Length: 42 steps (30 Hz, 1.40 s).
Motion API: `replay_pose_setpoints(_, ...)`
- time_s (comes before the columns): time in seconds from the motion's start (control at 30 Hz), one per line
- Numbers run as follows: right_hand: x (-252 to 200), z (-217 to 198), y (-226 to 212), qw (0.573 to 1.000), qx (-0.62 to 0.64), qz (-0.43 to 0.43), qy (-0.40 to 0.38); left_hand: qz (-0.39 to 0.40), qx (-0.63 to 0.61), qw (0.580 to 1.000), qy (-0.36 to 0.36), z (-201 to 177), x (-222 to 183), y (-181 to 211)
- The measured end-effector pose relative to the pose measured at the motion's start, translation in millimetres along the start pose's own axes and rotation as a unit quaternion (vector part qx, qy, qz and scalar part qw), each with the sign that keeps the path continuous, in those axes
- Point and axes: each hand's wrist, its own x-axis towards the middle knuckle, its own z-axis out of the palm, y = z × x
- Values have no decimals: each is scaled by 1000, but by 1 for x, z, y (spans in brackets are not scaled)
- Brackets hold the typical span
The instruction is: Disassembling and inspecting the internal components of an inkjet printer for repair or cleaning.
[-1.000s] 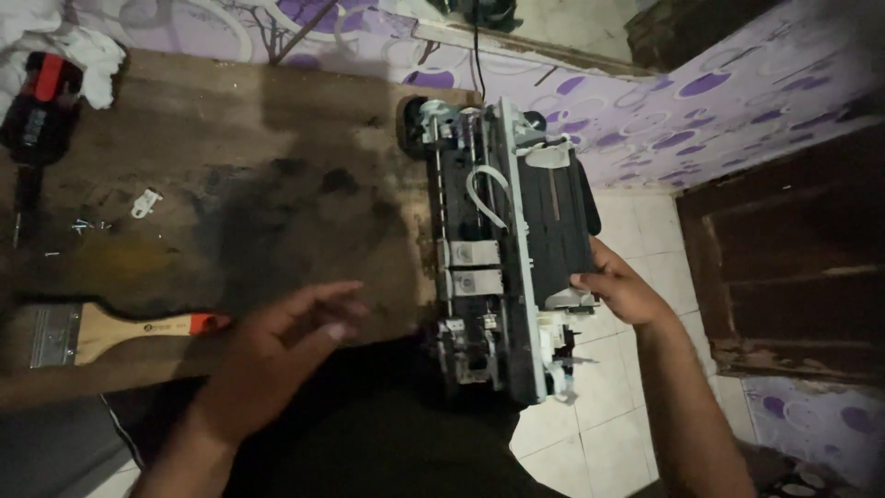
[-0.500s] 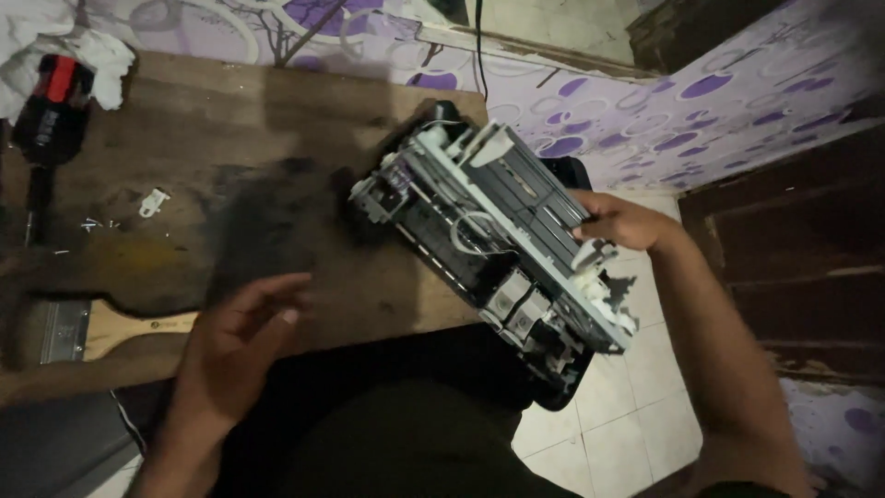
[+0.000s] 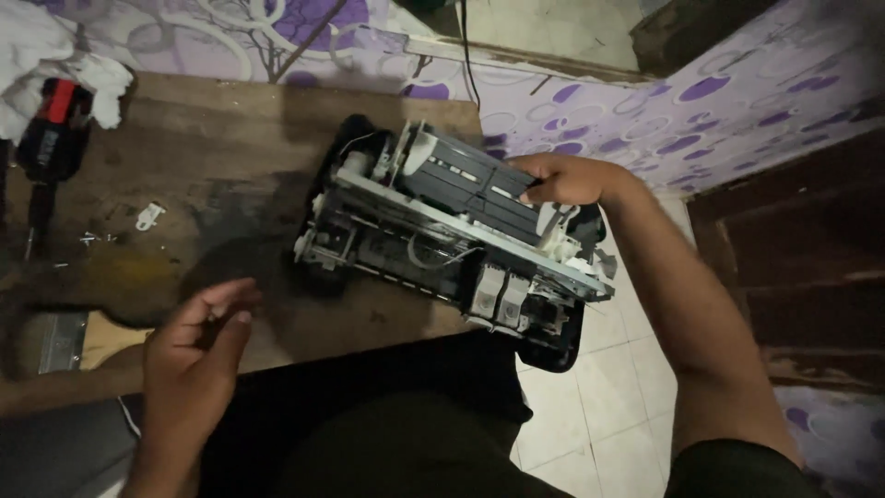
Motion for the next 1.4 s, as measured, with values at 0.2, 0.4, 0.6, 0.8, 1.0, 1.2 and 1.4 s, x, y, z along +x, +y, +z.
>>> replay_pose_setpoints(0.2, 38, -10, -14, 999, 11, -12, -42, 118, 112, 985, 54, 0, 2, -32)
replay_pose_setpoints(0.4, 73, -17, -34, 997, -48, -16, -54, 236, 231, 941, 76, 9, 5, -45)
replay_pose_setpoints(0.6, 96, -20, -56, 995, -68, -37, -69, 271, 276, 916, 104, 18, 1, -50)
replay_pose_setpoints(0.8, 74, -17, -54, 988, -49, -145, 23, 320, 279, 898, 115, 17, 6, -65)
replay_pose_setpoints(1.0, -47, 23, -53, 943, -80, -189, 262, 304, 330, 888, 98, 17, 8, -75)
replay_pose_setpoints(1.2, -87, 133, 60, 781, 154, -90, 599, 349, 367, 850, 144, 27, 11, -83)
replay_pose_setpoints(1.4, -70, 212, 74, 649, 407, -48, 641, 351, 408, 829, 154, 29, 7, -79)
